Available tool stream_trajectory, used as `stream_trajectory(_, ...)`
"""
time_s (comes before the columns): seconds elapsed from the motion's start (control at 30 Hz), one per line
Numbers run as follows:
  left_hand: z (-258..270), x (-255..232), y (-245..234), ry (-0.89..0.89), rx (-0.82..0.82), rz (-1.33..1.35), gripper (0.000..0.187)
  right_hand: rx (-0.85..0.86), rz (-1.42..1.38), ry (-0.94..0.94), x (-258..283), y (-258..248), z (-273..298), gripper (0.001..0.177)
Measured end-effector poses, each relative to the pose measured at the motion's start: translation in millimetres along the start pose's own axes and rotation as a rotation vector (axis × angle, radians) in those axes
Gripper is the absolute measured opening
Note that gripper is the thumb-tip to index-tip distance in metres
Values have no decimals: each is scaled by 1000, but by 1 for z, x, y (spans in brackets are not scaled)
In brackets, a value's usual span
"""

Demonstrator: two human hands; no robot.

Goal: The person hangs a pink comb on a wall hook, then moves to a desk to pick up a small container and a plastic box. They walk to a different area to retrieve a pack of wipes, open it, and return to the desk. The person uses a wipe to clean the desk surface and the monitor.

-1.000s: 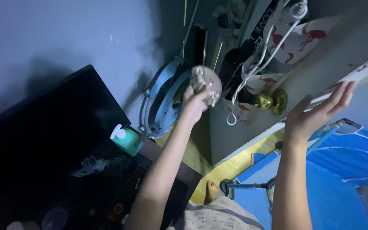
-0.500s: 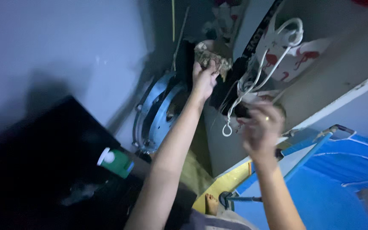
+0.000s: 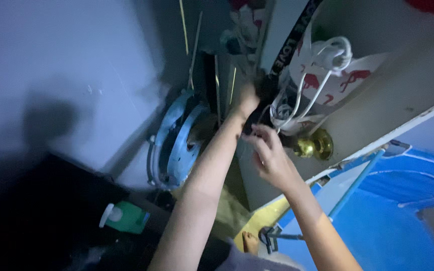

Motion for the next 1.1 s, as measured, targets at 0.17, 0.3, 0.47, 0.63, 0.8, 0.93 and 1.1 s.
stream_trajectory(0.17,-18,-10,-6,-11,127,-93,33,-36,-60,13,-1,-15,-1,51)
stream_trajectory(0.3,20,-25,-26,91,43,-17,46,-69,-28,20,7,-34,10,47)
stream_trajectory(0.47,39,-54,-54,316,-9,87,53,-43,-237,143,6,-53,17,45)
stream_trajectory(0.63,30,-50,-51,201,131,-54,49,-103,-126,49,16,-63,24,44)
stream_trajectory(0.8,26,-33,-50,140,113,-201,47,-209,-237,136,7,-79,35,44)
stream_trajectory(0.93,35,-35,-67,122,1,-74,50,-279,-198,120,7,-92,37,38)
stream_trajectory(1.1,39,-74,-109,244,-120,-95,43,-269,-122,109,12,-94,37,38)
Point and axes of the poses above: each hand's wrist, its own z-axis away from the middle knuckle, its own y-axis out of the palm, x = y × z, the point moved 7 cm from there along -z, towards the middle knuckle, and after that the axes turned 4 degrees about x, right-handed, at the moved point
